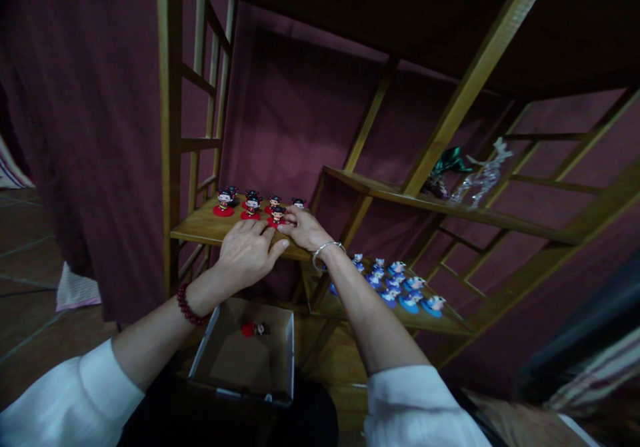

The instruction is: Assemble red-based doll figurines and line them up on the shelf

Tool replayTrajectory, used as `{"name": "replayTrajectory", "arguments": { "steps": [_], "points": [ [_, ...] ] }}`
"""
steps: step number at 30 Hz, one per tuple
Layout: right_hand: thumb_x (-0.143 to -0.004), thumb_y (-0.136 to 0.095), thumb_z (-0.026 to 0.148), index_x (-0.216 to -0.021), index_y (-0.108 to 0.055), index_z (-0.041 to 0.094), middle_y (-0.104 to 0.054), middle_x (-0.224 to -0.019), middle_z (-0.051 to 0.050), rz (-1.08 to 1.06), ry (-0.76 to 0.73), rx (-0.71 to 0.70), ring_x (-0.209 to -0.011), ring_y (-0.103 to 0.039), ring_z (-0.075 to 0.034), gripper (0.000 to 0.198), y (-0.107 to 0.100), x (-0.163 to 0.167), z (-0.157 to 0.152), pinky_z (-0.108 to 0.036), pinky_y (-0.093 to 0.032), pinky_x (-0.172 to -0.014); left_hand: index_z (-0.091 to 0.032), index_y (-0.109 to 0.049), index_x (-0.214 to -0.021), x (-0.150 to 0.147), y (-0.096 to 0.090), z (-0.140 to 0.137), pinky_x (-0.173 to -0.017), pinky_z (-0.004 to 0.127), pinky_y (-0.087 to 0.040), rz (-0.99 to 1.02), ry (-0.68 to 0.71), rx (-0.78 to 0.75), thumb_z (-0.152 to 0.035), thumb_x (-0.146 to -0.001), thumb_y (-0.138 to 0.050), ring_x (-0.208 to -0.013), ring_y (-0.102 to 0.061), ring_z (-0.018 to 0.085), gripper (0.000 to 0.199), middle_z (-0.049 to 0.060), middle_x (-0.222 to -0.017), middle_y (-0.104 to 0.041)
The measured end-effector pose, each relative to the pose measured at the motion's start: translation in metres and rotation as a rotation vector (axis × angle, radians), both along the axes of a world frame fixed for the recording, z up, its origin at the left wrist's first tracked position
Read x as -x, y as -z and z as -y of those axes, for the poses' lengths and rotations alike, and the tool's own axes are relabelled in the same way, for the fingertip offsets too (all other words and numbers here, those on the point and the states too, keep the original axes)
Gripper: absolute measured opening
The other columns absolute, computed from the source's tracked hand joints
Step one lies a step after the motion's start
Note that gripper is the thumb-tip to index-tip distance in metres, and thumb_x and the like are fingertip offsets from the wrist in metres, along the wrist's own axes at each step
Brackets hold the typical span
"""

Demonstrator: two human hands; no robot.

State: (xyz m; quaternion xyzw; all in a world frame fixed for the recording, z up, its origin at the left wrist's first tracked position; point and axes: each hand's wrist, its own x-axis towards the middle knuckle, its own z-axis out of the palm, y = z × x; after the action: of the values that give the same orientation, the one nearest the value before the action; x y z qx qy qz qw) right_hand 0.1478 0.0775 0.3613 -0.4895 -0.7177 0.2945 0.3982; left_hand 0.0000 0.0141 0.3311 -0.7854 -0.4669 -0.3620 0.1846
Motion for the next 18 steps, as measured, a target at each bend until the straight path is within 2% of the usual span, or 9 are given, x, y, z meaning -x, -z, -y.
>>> {"name": "replayTrajectory", "arguments": {
  "steps": [18],
  "points": [
    [-0.065, -0.068, 0.009, -0.099, -0.058, 0.018, -0.066, -0.088, -0.002, -0.017, -0.011, 0.010, -0.089, -0.061, -0.014, 0.036, 0.0007, -0.0011, -0.0013, -0.033, -0.047, -0.088, -0.011, -0.066, -0.095, -0.0015, 0.0014, 0.0002, -0.082, 0.040, -0.036, 0.002, -0.021, 0.004, -0.046, -0.089, -0.028, -0.093, -0.054, 0.026, 0.052, 0.015, -0.091, -0.064]
  ]
}}
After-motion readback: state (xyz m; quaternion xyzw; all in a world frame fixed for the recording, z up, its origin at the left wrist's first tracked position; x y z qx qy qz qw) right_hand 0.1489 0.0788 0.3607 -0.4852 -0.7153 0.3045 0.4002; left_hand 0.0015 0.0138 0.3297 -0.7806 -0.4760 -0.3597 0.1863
